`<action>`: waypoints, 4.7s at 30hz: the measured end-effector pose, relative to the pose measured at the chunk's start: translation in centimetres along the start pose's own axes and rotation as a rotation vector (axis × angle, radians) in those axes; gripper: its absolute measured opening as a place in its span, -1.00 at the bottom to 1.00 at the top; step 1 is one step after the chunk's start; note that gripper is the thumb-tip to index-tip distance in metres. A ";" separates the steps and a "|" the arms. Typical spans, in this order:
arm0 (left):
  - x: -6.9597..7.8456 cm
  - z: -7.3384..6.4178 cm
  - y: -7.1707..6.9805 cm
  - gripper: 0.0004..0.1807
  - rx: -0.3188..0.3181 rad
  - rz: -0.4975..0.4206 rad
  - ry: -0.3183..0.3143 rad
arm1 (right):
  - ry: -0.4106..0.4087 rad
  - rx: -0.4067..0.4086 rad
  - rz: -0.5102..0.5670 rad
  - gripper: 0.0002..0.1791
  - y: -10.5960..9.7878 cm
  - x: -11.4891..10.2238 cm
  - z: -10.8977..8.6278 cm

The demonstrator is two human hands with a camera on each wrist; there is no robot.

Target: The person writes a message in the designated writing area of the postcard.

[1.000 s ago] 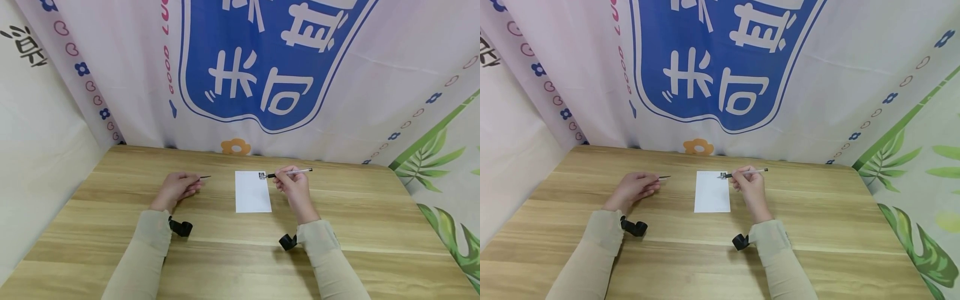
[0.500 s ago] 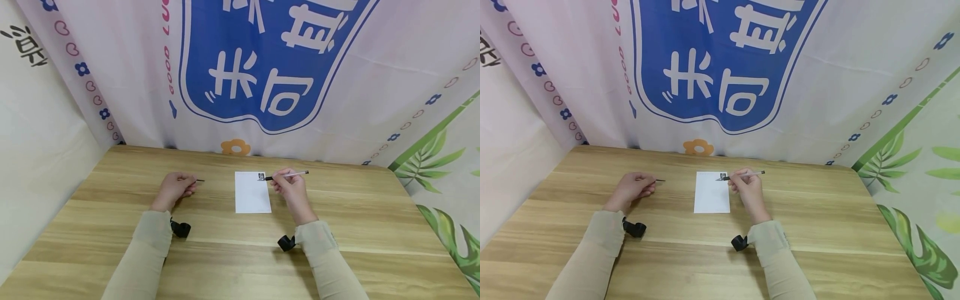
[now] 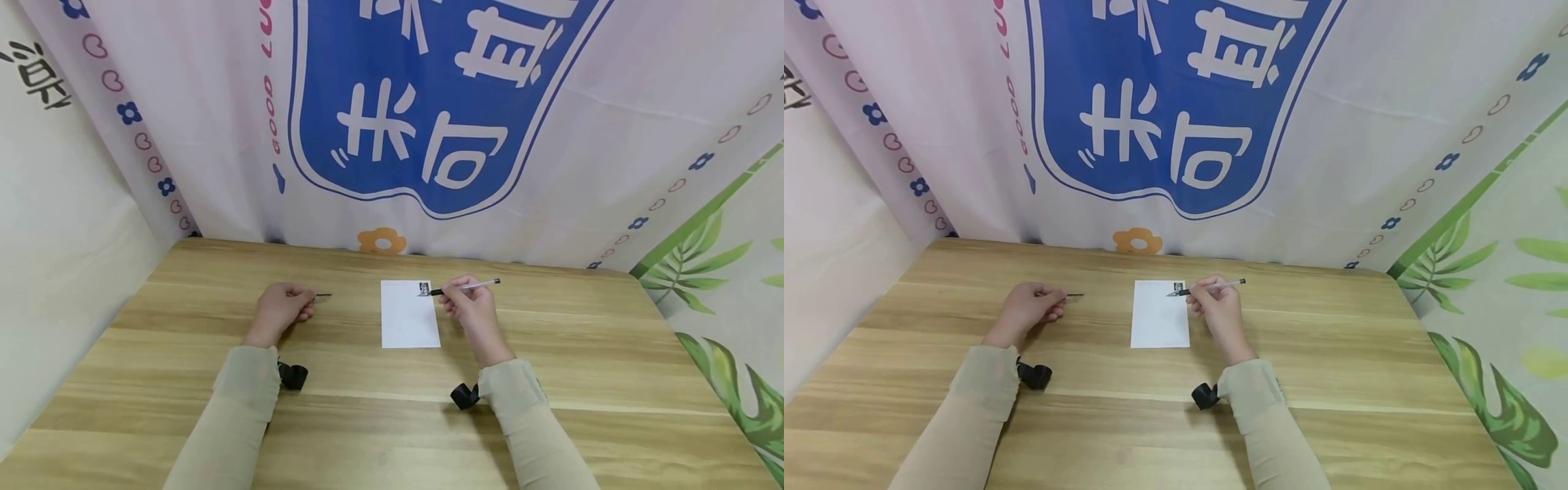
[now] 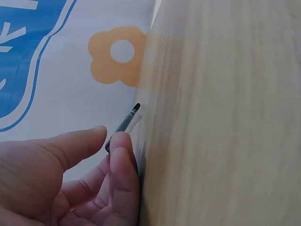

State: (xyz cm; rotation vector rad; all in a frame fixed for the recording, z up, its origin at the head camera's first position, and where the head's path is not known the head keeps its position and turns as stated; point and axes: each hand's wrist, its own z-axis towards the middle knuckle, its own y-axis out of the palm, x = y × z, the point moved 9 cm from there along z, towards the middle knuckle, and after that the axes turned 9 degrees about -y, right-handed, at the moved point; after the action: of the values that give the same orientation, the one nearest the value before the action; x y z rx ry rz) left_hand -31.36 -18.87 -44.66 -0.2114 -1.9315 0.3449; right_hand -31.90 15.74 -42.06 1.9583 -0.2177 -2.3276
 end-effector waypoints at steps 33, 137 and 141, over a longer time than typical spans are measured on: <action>6.1 -3.6 5.2 -0.37 -0.027 0.478 0.439 | -0.005 0.015 0.007 -0.92 -0.3 -0.9 0.2; 2.4 -6.7 14.3 -0.30 -0.348 1.029 0.339 | -0.015 0.022 -0.059 -0.82 4.5 4.0 2.8; 2.3 -6.6 14.4 -0.30 -0.344 1.022 0.337 | -0.035 0.046 -0.037 -0.84 4.9 4.2 3.1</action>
State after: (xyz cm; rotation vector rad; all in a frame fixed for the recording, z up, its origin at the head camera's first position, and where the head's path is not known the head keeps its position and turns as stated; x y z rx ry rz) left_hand -26.36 -3.72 -45.20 -1.4060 -1.4013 0.5840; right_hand -35.76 10.39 -44.77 1.9596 -0.2418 -2.4032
